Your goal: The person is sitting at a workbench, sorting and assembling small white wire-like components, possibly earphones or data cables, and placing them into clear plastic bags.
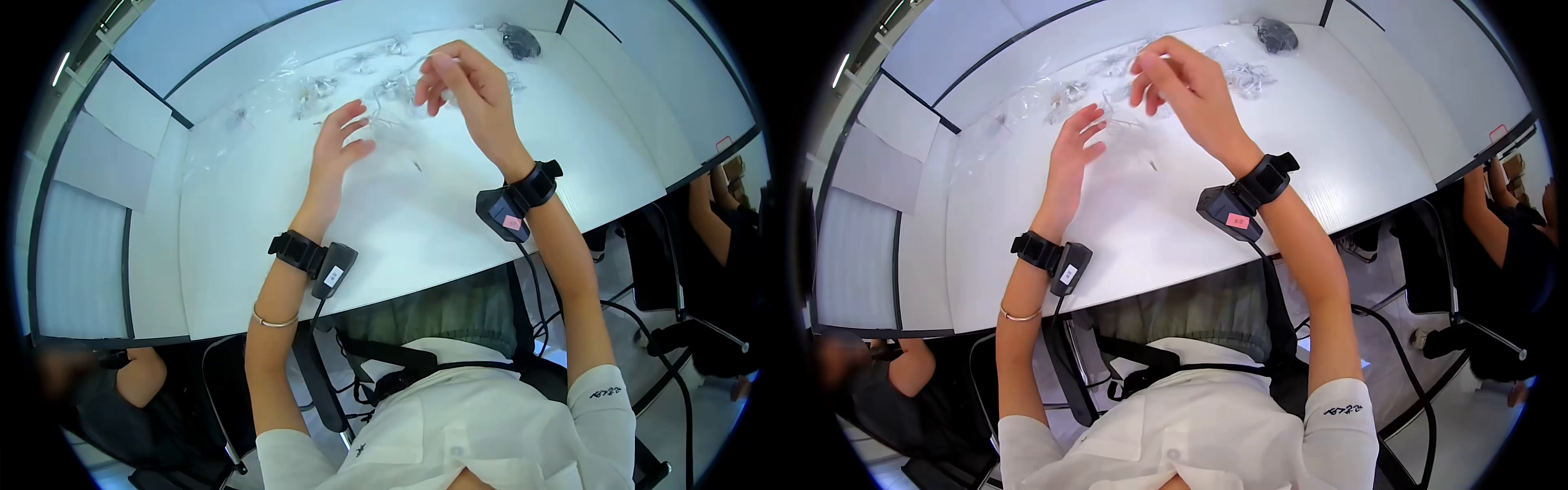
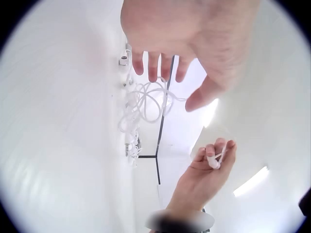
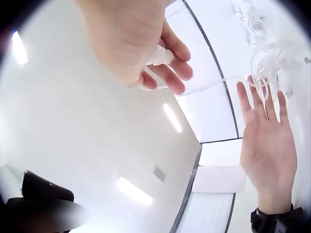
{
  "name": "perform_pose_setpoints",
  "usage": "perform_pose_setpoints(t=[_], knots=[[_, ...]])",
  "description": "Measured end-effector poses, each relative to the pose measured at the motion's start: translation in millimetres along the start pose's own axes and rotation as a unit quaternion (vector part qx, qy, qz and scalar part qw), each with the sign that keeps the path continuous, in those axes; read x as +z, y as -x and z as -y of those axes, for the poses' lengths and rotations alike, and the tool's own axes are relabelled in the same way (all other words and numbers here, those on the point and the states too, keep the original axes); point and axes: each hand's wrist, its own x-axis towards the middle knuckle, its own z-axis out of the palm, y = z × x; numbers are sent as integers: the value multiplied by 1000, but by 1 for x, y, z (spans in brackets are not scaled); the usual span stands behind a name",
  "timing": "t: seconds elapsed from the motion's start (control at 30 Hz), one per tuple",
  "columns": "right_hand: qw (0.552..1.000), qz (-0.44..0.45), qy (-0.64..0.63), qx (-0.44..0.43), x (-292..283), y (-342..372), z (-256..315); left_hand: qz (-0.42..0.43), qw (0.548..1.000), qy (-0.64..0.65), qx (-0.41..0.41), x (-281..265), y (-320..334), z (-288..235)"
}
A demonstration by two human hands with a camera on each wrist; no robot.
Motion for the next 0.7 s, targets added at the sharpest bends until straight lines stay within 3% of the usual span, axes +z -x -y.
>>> perform_pose_setpoints(t=[0.13, 0.2, 0.27, 0.33, 0.43, 0.5, 0.57, 0.63, 0.7], knots=[[995, 92, -33, 30, 17, -8, 22, 65, 979, -163, 101, 5, 4, 9], [989, 127, -65, 41, 24, -14, 36, 95, 963, -227, 110, 10, 8, 6], [988, 140, -59, -11, 28, -21, 41, 117, 951, -256, 130, 14, 10, 1], [986, 146, -63, -45, 24, -29, 53, 85, 966, -227, 93, 7, 6, 12], [994, 5, -104, -43, 0, -44, 63, 9, 985, -166, 52, 4, 3, 16], [994, -64, -43, -77, -21, -47, 78, -22, 990, -133, 28, -2, -1, 20], [980, -167, 9, -112, -33, -46, 81, -41, 984, -161, 61, -1, 0, 10], [971, -202, 20, -123, -65, -49, 82, -61, 971, -210, 94, -6, -1, 9], [944, -272, 54, -178, -84, -45, 81, -72, 985, -139, 67, -11, -3, 1]])
